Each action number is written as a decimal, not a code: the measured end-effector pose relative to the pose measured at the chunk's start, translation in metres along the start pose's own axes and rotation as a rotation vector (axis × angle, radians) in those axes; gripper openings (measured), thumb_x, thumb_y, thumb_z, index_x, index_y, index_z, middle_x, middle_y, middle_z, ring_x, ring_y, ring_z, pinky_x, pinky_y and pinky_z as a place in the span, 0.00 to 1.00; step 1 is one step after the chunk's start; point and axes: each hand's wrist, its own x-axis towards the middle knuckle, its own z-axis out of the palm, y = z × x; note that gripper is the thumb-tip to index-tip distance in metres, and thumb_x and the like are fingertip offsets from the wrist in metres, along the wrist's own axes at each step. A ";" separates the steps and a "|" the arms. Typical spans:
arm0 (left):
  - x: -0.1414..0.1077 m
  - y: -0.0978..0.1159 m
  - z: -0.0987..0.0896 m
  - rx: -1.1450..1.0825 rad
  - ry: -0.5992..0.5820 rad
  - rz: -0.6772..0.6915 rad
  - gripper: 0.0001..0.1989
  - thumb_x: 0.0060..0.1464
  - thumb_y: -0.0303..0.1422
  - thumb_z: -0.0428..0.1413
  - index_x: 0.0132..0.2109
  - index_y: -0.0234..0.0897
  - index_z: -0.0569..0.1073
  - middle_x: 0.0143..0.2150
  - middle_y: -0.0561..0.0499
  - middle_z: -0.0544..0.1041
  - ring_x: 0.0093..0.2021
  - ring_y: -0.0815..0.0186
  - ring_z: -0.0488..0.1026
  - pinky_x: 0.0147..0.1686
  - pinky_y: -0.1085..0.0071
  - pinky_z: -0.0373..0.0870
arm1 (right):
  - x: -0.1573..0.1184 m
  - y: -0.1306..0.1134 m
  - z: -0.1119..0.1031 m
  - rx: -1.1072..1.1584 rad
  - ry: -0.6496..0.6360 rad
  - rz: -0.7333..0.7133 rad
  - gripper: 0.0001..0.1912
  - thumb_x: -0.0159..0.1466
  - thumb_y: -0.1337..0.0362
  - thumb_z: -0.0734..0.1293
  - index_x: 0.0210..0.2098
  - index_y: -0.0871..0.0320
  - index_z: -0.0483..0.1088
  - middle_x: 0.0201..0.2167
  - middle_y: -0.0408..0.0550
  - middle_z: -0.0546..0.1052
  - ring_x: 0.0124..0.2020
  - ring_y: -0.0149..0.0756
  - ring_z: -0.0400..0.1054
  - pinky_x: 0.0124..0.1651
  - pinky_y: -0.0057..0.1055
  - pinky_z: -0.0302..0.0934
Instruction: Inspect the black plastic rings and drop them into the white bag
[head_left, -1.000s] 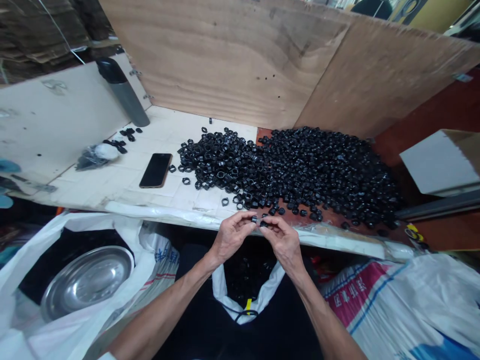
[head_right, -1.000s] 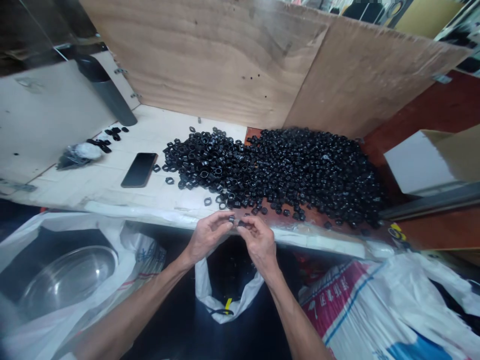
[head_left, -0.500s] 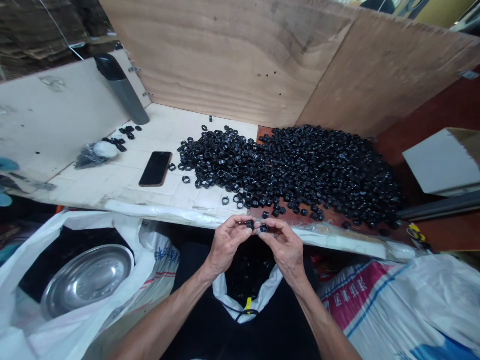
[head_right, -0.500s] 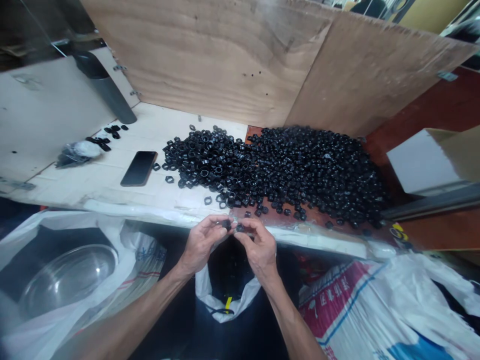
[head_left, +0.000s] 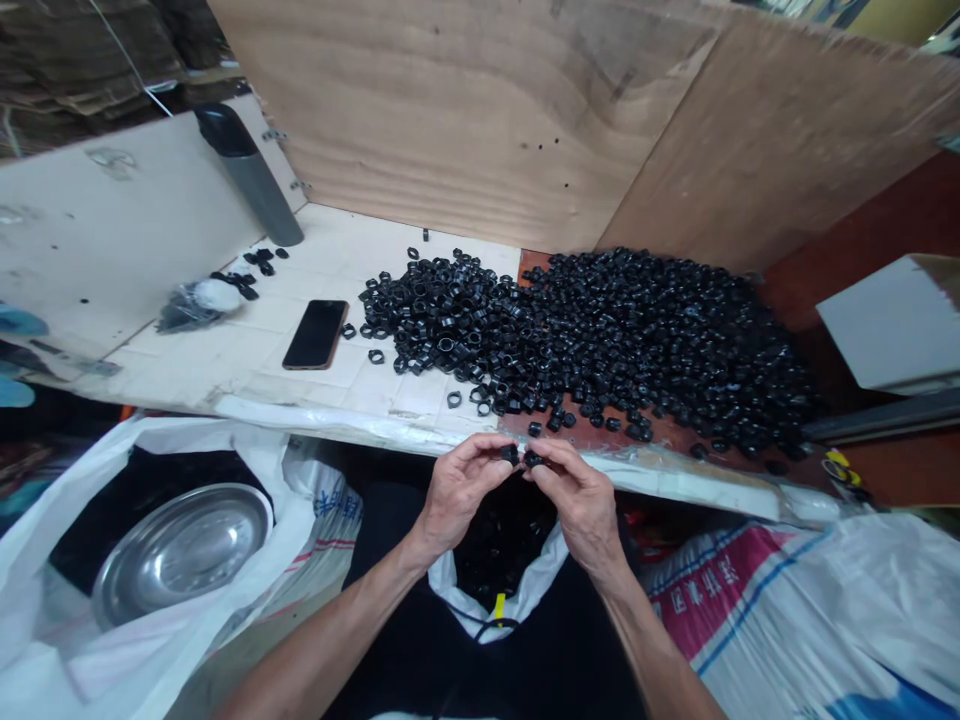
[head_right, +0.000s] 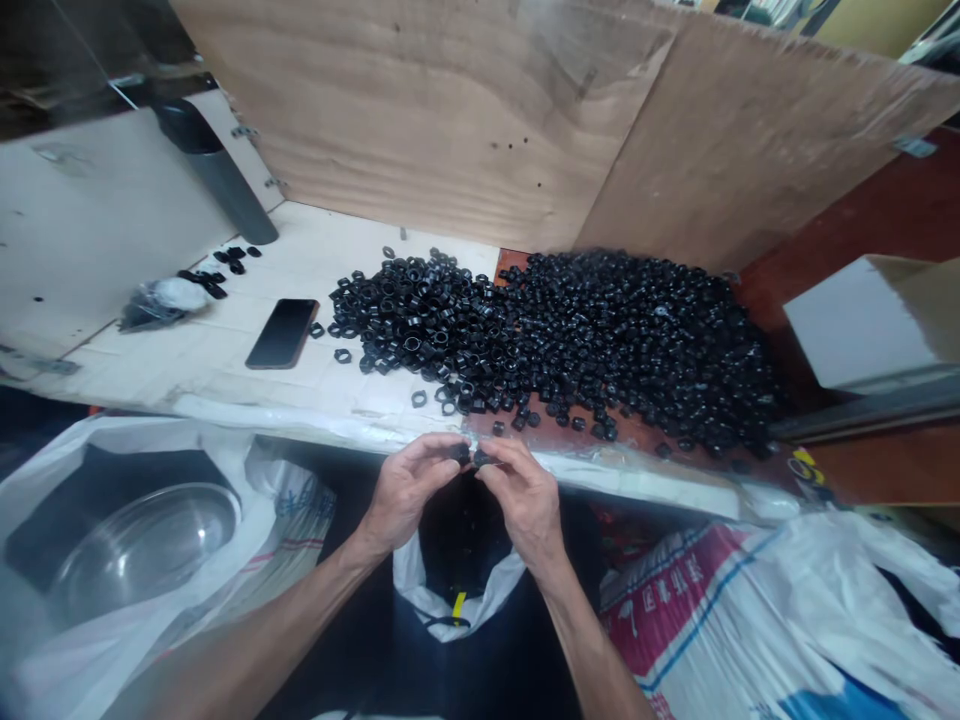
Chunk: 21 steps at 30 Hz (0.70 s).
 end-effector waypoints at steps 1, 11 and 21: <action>0.000 0.000 0.000 0.005 0.002 0.004 0.12 0.52 0.30 0.64 0.46 0.35 0.77 0.45 0.48 0.79 0.45 0.66 0.77 0.50 0.71 0.73 | -0.001 0.000 0.000 0.024 -0.004 0.019 0.11 0.63 0.63 0.71 0.46 0.53 0.77 0.50 0.49 0.75 0.48 0.41 0.72 0.54 0.40 0.68; -0.001 -0.001 -0.003 0.101 -0.016 0.029 0.13 0.53 0.31 0.64 0.46 0.35 0.79 0.44 0.47 0.79 0.45 0.63 0.76 0.50 0.68 0.73 | -0.003 0.000 0.001 0.161 -0.008 0.006 0.09 0.60 0.65 0.73 0.41 0.54 0.73 0.43 0.48 0.77 0.48 0.41 0.72 0.58 0.45 0.65; -0.001 0.005 0.000 0.221 -0.074 0.042 0.11 0.53 0.32 0.64 0.45 0.35 0.79 0.45 0.47 0.81 0.46 0.61 0.78 0.51 0.67 0.75 | -0.003 -0.022 0.005 -0.335 0.023 -0.252 0.05 0.64 0.67 0.69 0.40 0.54 0.75 0.39 0.49 0.76 0.40 0.39 0.72 0.42 0.34 0.69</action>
